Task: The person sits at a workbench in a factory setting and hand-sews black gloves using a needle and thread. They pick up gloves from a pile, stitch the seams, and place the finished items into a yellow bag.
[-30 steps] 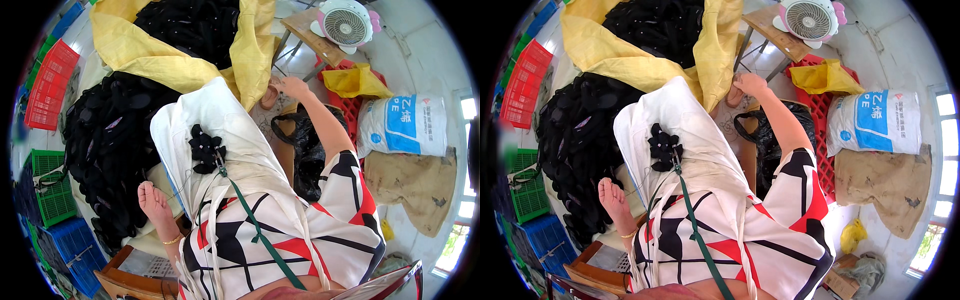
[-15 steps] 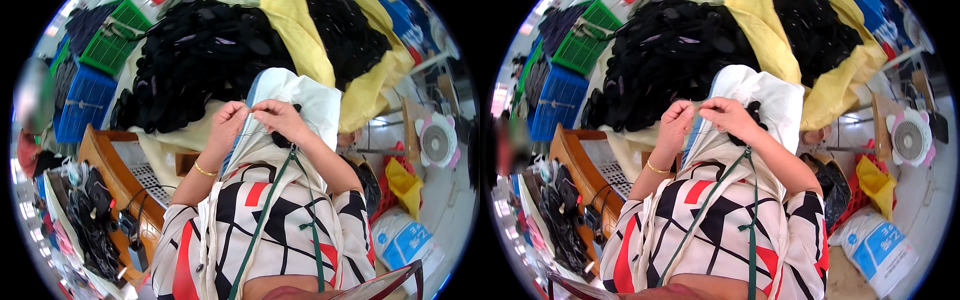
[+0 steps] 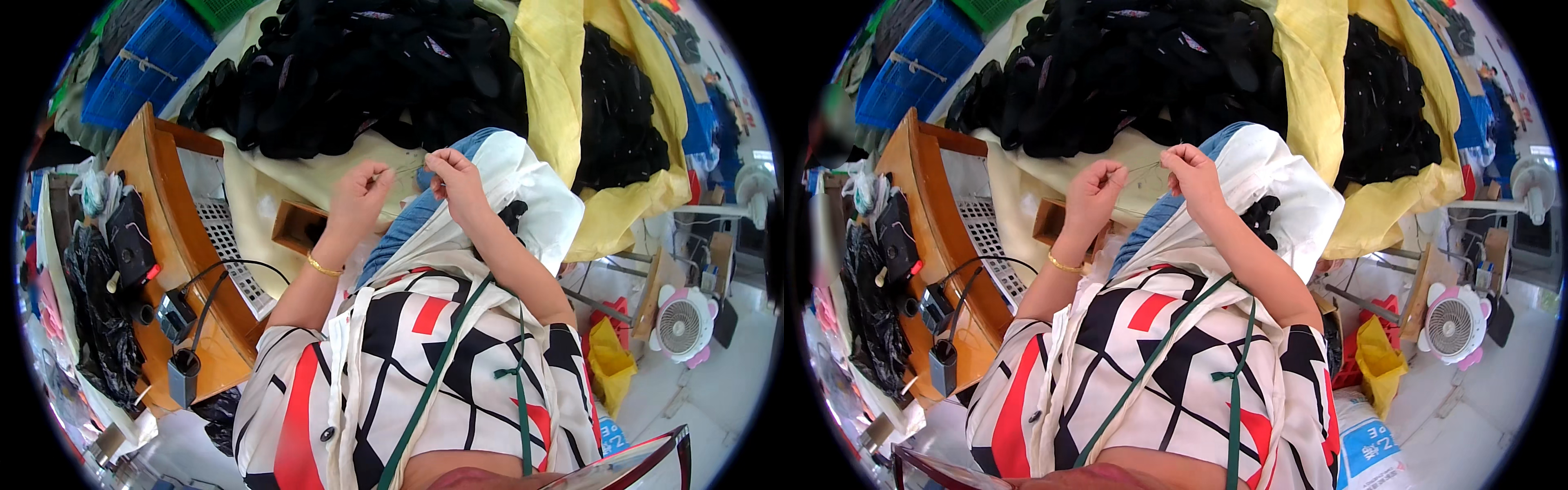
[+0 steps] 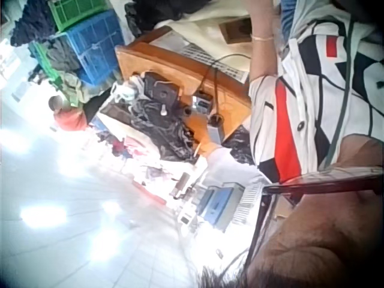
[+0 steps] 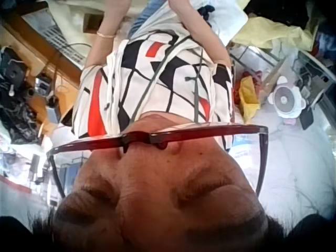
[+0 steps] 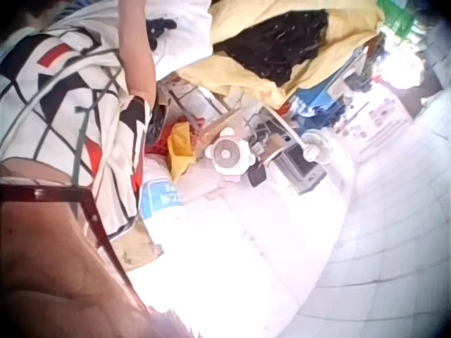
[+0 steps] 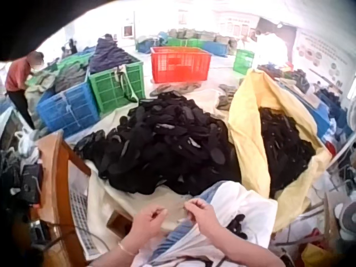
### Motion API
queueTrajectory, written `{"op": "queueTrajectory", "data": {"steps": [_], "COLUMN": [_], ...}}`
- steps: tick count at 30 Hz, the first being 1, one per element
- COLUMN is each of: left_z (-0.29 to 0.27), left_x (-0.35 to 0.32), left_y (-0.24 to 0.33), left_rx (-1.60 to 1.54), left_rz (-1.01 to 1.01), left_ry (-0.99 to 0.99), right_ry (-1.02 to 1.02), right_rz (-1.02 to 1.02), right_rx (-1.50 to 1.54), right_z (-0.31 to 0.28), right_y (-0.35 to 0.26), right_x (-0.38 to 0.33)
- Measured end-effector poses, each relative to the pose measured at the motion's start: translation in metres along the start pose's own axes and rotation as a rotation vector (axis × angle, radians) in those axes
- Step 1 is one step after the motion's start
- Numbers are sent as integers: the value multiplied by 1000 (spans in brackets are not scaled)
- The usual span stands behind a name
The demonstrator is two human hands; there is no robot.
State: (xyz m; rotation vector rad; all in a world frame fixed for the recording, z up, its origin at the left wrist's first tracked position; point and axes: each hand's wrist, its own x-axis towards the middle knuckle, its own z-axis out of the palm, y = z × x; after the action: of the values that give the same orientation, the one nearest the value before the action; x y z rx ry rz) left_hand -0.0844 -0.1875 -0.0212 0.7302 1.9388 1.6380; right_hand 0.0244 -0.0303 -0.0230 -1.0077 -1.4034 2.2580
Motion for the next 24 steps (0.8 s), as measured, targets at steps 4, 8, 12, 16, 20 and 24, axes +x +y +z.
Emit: {"op": "queueTrajectory", "data": {"steps": [4,8,12,16,20,24], "left_z": [-34,-50,-63,-69,-70,-79], "left_x": [1,-1,1,11,13,14], "left_y": [-18,-15,17,78,130,122], "left_rx": [-1,-406,-629,-691,-733,-947], "left_rz": [-94,-189,-218,29,209,112], "left_ry": [16,-16,-30,-64,-79,-96], "right_ry": [-11,-48,-38,-63,-201,-210], "right_rz": [30,0,-533,-1252,-1139,-590], "right_rx": [-126,-150,-296,-576,-310,-214], "right_z": [10,41,62,90,113,96], "right_y": [26,35,-4,-112,-158,-128], "right_x": [24,27,25,3,-37,-30]}}
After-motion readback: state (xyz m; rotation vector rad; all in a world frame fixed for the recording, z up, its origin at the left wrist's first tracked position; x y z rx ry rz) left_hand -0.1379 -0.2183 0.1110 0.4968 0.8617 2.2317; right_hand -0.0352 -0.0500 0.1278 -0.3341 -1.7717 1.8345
